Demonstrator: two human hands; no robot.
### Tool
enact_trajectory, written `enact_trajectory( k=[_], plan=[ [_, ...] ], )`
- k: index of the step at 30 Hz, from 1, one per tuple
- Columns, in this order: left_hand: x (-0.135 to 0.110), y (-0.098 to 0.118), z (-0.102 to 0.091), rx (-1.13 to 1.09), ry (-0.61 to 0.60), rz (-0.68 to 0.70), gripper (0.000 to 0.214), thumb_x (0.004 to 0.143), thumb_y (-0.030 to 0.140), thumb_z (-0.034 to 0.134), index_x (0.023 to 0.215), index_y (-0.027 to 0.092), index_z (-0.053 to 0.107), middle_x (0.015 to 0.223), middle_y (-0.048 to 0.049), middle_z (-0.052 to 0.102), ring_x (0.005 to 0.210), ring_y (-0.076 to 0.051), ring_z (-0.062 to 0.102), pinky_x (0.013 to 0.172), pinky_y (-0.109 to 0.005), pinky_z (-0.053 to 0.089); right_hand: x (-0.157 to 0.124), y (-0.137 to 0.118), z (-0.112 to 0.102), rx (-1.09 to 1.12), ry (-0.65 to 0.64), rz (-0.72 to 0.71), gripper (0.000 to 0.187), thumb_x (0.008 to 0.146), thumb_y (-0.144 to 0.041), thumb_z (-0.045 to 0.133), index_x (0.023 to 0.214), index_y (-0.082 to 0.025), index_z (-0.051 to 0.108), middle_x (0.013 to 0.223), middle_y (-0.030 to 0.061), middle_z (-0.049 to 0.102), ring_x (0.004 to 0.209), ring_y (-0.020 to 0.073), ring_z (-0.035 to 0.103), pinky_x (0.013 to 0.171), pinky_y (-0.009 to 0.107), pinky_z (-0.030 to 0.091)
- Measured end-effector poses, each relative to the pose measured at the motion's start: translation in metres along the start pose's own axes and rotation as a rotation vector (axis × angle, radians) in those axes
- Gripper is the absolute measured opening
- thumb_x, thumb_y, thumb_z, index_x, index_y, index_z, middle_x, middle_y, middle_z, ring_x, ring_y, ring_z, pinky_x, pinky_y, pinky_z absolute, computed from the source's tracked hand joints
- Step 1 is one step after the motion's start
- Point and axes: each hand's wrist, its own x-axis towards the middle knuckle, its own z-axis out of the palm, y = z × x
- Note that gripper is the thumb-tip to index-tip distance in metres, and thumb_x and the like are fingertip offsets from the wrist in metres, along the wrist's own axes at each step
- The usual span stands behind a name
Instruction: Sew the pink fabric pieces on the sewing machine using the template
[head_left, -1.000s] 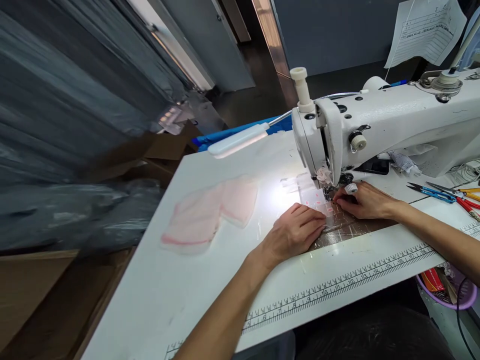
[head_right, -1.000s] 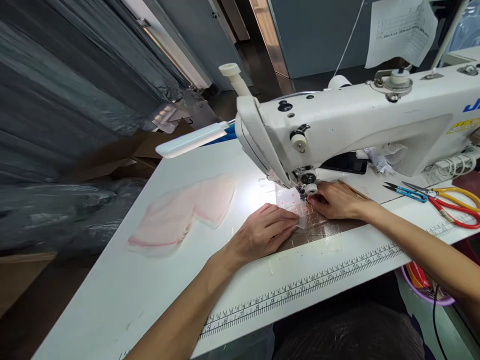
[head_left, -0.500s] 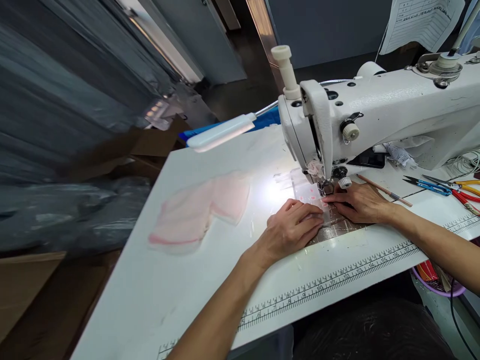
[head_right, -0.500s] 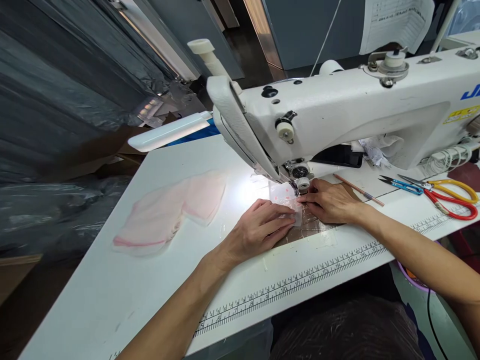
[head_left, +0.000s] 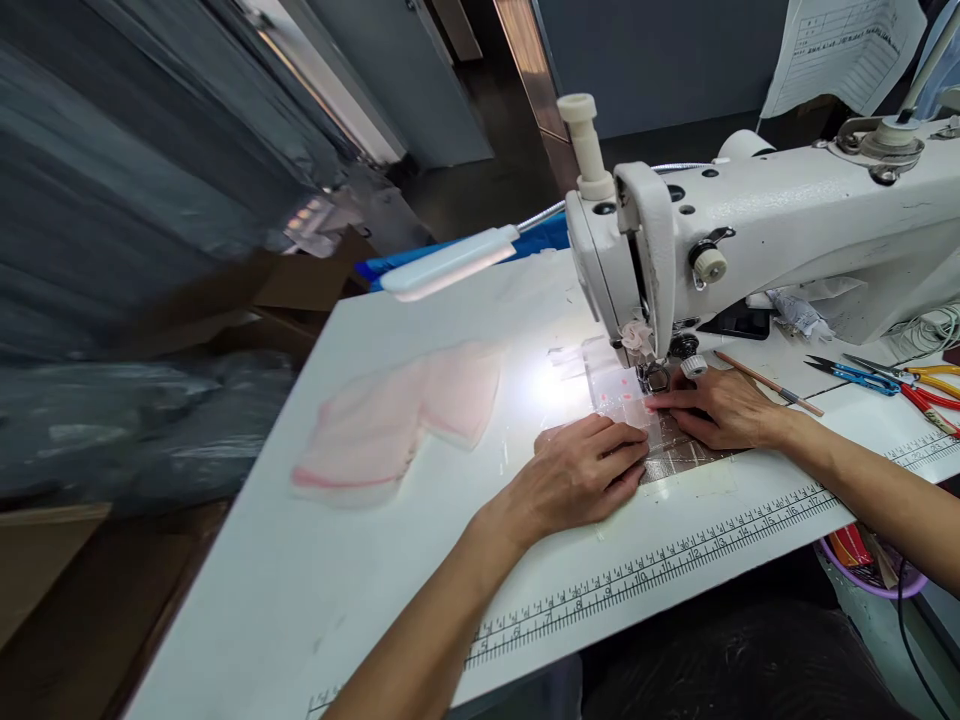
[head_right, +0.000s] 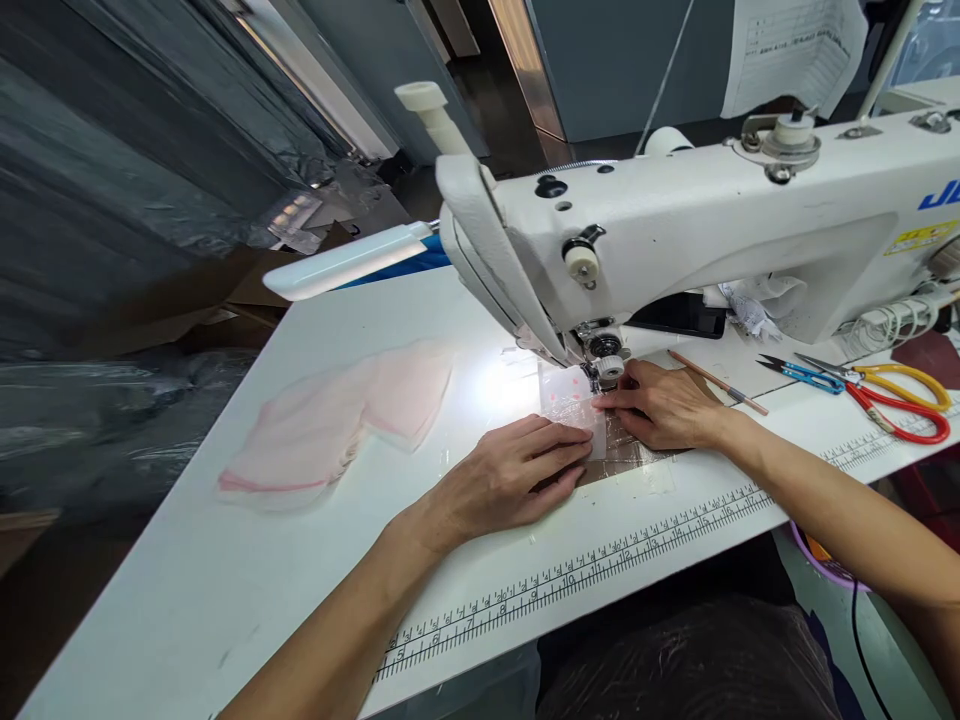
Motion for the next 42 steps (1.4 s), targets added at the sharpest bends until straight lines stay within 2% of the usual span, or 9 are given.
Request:
enact_trajectory(
  k=[3, 7, 10, 14, 19, 21, 27, 35, 42],
  plan=[
    [0.003, 0.001, -0.006, -0.012, -0.076, 0.01, 0.021, 0.092, 0.022, 0.05, 0.101, 0.015, 0.069, 0.1, -0.0089, 0.073, 0.078, -0.018, 0.066, 0.07, -0.036, 0.058, -0.002, 0.003, 0.0, 0.009, -0.031, -0.079, 0.035, 0.092, -0.025, 0.055, 0.122, -0.033, 0.07, 0.11, 0.007, 0.062, 0.08, 0.016, 0.055, 0.061, 0.026, 0.039],
    [0.01, -0.002, -0.01, -0.049, -0.154, 0.014, 0.022, 0.088, 0.026, 0.049, 0.091, 0.015, 0.068, 0.091, -0.0077, 0.07, 0.071, -0.018, 0.062, 0.066, -0.036, 0.056, -0.003, 0.003, -0.001, -0.018, -0.047, -0.081, 0.034, 0.094, -0.026, 0.051, 0.122, -0.033, 0.069, 0.108, 0.0078, 0.061, 0.079, 0.016, 0.055, 0.06, 0.026, 0.037],
    [0.012, -0.005, -0.009, -0.085, -0.131, -0.009, 0.018, 0.084, 0.026, 0.051, 0.086, 0.017, 0.066, 0.088, -0.0062, 0.069, 0.069, -0.017, 0.061, 0.065, -0.035, 0.054, -0.002, 0.001, -0.002, -0.063, -0.058, -0.07, 0.034, 0.095, -0.027, 0.049, 0.121, -0.031, 0.07, 0.108, 0.009, 0.062, 0.078, 0.0164, 0.055, 0.058, 0.026, 0.035],
    [0.008, -0.005, -0.005, -0.09, -0.087, -0.057, 0.021, 0.084, 0.027, 0.052, 0.094, 0.016, 0.067, 0.096, -0.0073, 0.071, 0.073, -0.019, 0.063, 0.067, -0.036, 0.054, 0.002, -0.006, -0.005, -0.117, -0.091, -0.009, 0.035, 0.096, -0.029, 0.046, 0.123, -0.028, 0.068, 0.109, 0.0108, 0.063, 0.072, 0.0155, 0.053, 0.054, 0.026, 0.031],
    [0.006, -0.004, 0.0, -0.025, -0.087, -0.087, 0.025, 0.085, 0.03, 0.051, 0.098, 0.014, 0.065, 0.103, -0.0105, 0.069, 0.082, -0.022, 0.064, 0.07, -0.039, 0.054, 0.007, -0.016, -0.007, -0.218, -0.135, 0.08, 0.035, 0.097, -0.032, 0.046, 0.126, -0.028, 0.065, 0.108, 0.0116, 0.063, 0.067, 0.0154, 0.05, 0.05, 0.027, 0.024],
    [0.006, -0.004, 0.002, 0.027, -0.073, -0.087, 0.026, 0.086, 0.029, 0.05, 0.1, 0.013, 0.065, 0.104, -0.0115, 0.069, 0.083, -0.023, 0.064, 0.07, -0.039, 0.054, 0.007, -0.016, -0.007, -0.241, -0.125, 0.073, 0.035, 0.097, -0.032, 0.046, 0.128, -0.027, 0.063, 0.109, 0.0119, 0.062, 0.064, 0.0145, 0.048, 0.05, 0.027, 0.023],
    [0.006, -0.005, 0.004, 0.05, -0.065, -0.114, 0.031, 0.087, 0.027, 0.049, 0.108, 0.009, 0.062, 0.1, -0.0139, 0.068, 0.084, -0.024, 0.062, 0.072, -0.039, 0.054, 0.004, -0.015, -0.006, -0.237, -0.076, 0.019, 0.036, 0.101, -0.033, 0.039, 0.126, -0.025, 0.063, 0.107, 0.0121, 0.061, 0.064, 0.0133, 0.047, 0.051, 0.026, 0.026],
    [0.007, -0.008, 0.001, 0.074, -0.157, -0.168, 0.036, 0.087, 0.031, 0.048, 0.115, 0.01, 0.06, 0.113, -0.0143, 0.066, 0.084, -0.023, 0.061, 0.075, -0.04, 0.052, 0.0, -0.012, -0.003, -0.223, -0.078, -0.001, 0.036, 0.101, -0.034, 0.04, 0.124, -0.027, 0.067, 0.101, 0.012, 0.061, 0.066, 0.0144, 0.05, 0.055, 0.027, 0.034],
    [0.008, -0.011, 0.003, 0.102, -0.137, -0.156, 0.042, 0.089, 0.033, 0.047, 0.119, 0.006, 0.057, 0.115, -0.0175, 0.065, 0.088, -0.025, 0.062, 0.075, -0.04, 0.052, 0.0, -0.014, -0.003, -0.246, -0.08, 0.012, 0.037, 0.102, -0.034, 0.038, 0.125, -0.027, 0.066, 0.104, 0.0131, 0.062, 0.075, 0.0174, 0.057, 0.057, 0.027, 0.035]
  ],
)
